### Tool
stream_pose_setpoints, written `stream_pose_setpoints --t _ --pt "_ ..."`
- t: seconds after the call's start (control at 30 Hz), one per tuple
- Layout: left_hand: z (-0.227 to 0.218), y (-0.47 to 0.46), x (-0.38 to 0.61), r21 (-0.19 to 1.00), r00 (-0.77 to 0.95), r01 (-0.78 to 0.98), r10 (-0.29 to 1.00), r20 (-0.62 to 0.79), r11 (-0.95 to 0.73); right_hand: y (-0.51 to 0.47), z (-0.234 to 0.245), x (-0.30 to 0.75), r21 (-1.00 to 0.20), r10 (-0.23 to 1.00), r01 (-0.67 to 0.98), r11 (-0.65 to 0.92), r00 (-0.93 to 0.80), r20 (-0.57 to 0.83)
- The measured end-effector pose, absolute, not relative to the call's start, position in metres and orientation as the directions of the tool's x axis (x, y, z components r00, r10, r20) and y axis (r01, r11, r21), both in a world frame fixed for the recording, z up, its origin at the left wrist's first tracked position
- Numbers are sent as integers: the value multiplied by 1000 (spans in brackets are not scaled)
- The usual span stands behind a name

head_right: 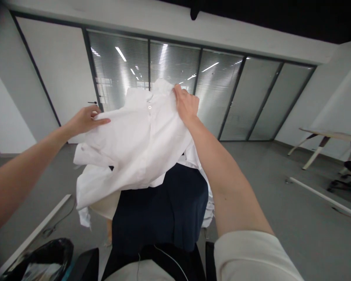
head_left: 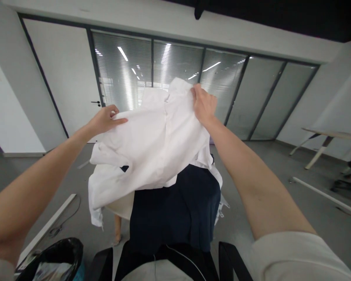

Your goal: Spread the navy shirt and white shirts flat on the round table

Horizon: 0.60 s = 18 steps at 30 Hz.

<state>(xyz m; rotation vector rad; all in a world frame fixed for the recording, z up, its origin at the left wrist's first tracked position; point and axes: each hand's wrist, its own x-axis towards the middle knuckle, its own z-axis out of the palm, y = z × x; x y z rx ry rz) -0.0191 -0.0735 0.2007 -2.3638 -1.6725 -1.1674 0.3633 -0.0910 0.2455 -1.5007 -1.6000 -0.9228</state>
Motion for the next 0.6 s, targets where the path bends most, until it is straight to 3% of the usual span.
stream_pose_setpoints --t 0.13,0.23,0.37,0.5,0.57,0.6 --pt "198 -84 -17 508 300 729 881 366 -459 -86 238 384 -6 509 997 75 -33 860" --pt "192 -79 -22 535 442 690 869 223 -488 -76 231 399 -55 606 979 199 -79 792" --pt "175 -57 -32 365 455 752 833 316 -549 -65 221 412 -174 830 912 372 -243 501" --pt "162 -46 -33 191 366 879 875 317 -437 -65 212 415 -225 908 891 394 -341 241" --pt "165 -50 -26 123 243 946 910 336 -299 -66 214 413 -165 920 919 358 -316 234" --pt "169 -55 -21 98 181 967 910 374 -233 -66 216 411 -124 915 938 323 -276 295"
